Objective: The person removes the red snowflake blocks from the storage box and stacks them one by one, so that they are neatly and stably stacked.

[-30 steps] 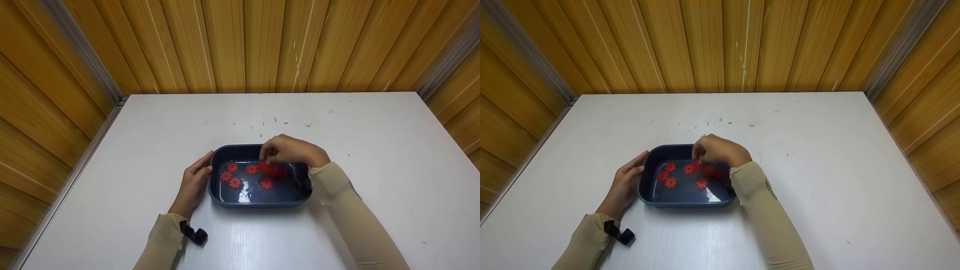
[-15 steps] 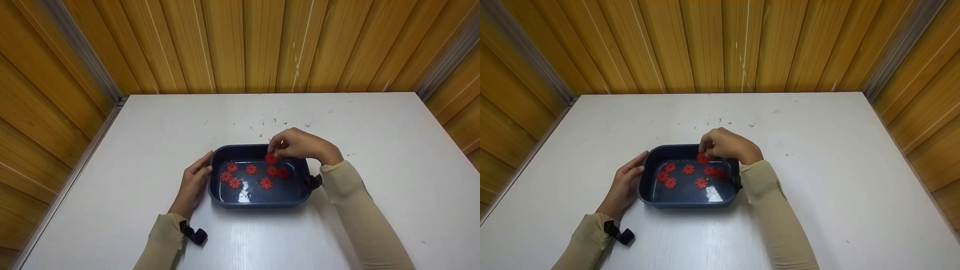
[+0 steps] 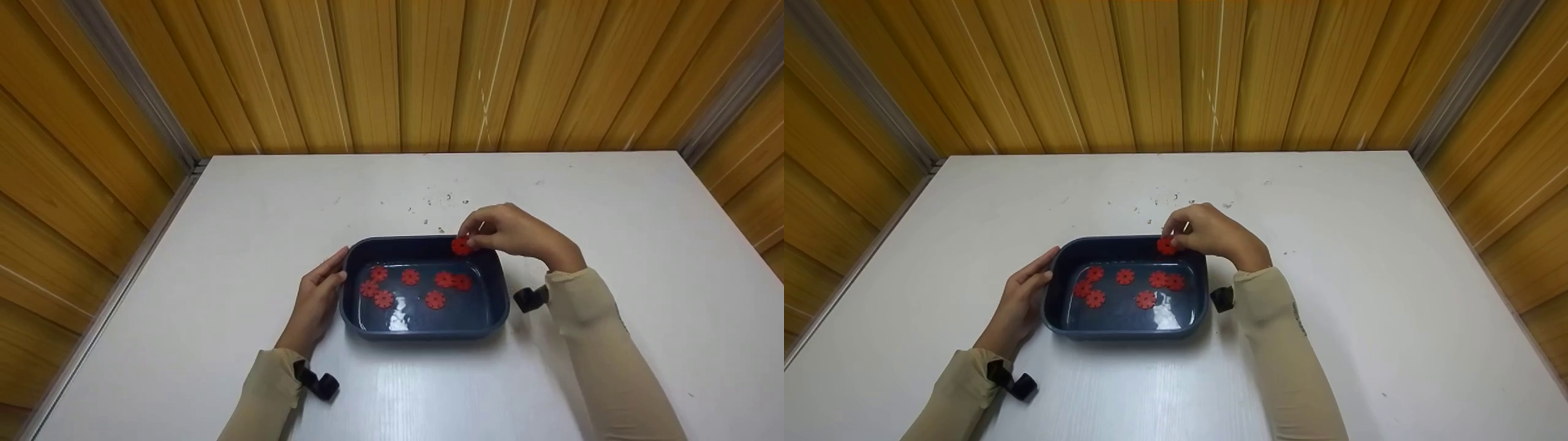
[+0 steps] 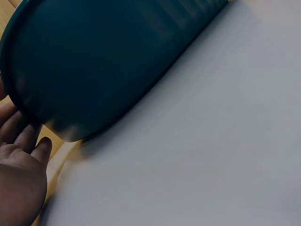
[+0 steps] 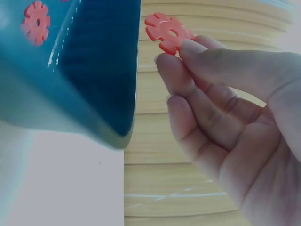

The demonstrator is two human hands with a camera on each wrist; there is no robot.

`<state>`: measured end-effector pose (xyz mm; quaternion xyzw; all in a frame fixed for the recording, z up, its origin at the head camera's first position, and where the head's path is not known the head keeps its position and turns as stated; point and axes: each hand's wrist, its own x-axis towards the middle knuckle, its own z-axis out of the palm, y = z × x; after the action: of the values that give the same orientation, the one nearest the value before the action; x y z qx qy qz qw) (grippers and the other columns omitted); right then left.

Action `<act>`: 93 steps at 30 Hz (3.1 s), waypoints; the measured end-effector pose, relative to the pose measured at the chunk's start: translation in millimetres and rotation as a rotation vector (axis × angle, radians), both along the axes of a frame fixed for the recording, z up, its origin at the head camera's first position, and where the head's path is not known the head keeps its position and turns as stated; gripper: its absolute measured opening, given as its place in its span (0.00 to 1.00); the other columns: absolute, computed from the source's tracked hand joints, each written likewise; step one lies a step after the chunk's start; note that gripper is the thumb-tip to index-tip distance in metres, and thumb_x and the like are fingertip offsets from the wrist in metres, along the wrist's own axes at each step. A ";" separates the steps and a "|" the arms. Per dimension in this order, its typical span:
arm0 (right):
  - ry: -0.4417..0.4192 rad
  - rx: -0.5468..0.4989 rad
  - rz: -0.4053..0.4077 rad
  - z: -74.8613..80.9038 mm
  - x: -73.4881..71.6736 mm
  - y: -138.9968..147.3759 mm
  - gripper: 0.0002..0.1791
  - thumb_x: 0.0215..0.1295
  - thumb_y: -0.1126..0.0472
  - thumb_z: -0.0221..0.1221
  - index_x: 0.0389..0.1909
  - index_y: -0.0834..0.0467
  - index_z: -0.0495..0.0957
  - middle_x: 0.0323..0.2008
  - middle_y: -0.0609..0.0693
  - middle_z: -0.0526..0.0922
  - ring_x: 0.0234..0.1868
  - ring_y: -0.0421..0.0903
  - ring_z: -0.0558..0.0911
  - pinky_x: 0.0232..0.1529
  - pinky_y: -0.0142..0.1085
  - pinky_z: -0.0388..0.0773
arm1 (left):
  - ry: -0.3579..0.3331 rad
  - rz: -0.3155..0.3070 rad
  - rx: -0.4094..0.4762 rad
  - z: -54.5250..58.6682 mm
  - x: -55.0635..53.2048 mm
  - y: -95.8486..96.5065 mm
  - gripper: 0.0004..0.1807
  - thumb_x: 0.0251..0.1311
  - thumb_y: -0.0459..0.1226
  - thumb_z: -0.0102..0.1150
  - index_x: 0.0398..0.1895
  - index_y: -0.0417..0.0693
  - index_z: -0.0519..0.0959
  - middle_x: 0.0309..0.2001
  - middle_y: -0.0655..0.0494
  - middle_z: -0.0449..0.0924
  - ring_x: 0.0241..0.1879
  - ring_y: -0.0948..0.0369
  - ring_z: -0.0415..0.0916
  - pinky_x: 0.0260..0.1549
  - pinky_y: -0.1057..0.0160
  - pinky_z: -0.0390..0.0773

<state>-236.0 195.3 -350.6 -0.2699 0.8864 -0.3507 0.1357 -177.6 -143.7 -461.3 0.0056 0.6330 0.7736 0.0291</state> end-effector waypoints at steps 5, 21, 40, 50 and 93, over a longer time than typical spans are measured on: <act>0.005 -0.035 -0.049 -3.0 1.3 10.1 0.09 0.63 0.66 0.60 0.43 0.58 0.83 0.38 0.54 0.86 0.38 0.47 0.84 0.39 0.30 0.79 | 0.003 -0.011 0.016 0.2 -0.6 -0.1 0.27 0.62 0.28 0.49 0.67 0.41 0.67 0.70 0.49 0.64 0.73 0.58 0.56 0.69 0.67 0.61; 0.036 -0.055 -0.101 -14.1 -1.4 28.8 0.09 0.62 0.65 0.62 0.43 0.58 0.83 0.39 0.54 0.84 0.38 0.45 0.84 0.39 0.27 0.77 | 0.007 -0.006 0.010 -1.5 -1.6 -0.6 0.27 0.62 0.28 0.48 0.67 0.40 0.67 0.71 0.48 0.63 0.73 0.58 0.56 0.69 0.66 0.61; 0.024 -0.065 -0.167 -24.4 -9.2 50.4 0.10 0.63 0.63 0.62 0.44 0.57 0.83 0.38 0.54 0.83 0.40 0.49 0.85 0.39 0.29 0.77 | -0.004 0.005 0.006 -0.4 -0.4 -1.1 0.26 0.62 0.29 0.49 0.66 0.43 0.69 0.69 0.53 0.67 0.72 0.61 0.59 0.68 0.69 0.61; 0.016 -0.067 -0.199 -32.4 -10.2 62.7 0.12 0.63 0.58 0.62 0.45 0.57 0.82 0.40 0.55 0.84 0.43 0.48 0.85 0.42 0.25 0.76 | -0.003 0.000 0.016 0.6 -0.6 -0.8 0.27 0.62 0.29 0.50 0.67 0.42 0.68 0.69 0.52 0.66 0.72 0.61 0.58 0.69 0.69 0.60; -0.136 0.100 -0.373 -63.0 -17.5 92.6 0.15 0.62 0.62 0.58 0.48 0.63 0.81 0.42 0.57 0.81 0.38 0.45 0.77 0.35 0.29 0.75 | 0.023 -0.012 0.017 -0.3 -0.6 -1.7 0.27 0.62 0.28 0.49 0.67 0.40 0.67 0.70 0.49 0.64 0.73 0.59 0.55 0.71 0.64 0.58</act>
<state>-253.5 288.0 -413.6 -0.0698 0.9262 -0.3426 0.1413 -178.2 -145.3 -461.6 0.0186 0.6268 0.7785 0.0265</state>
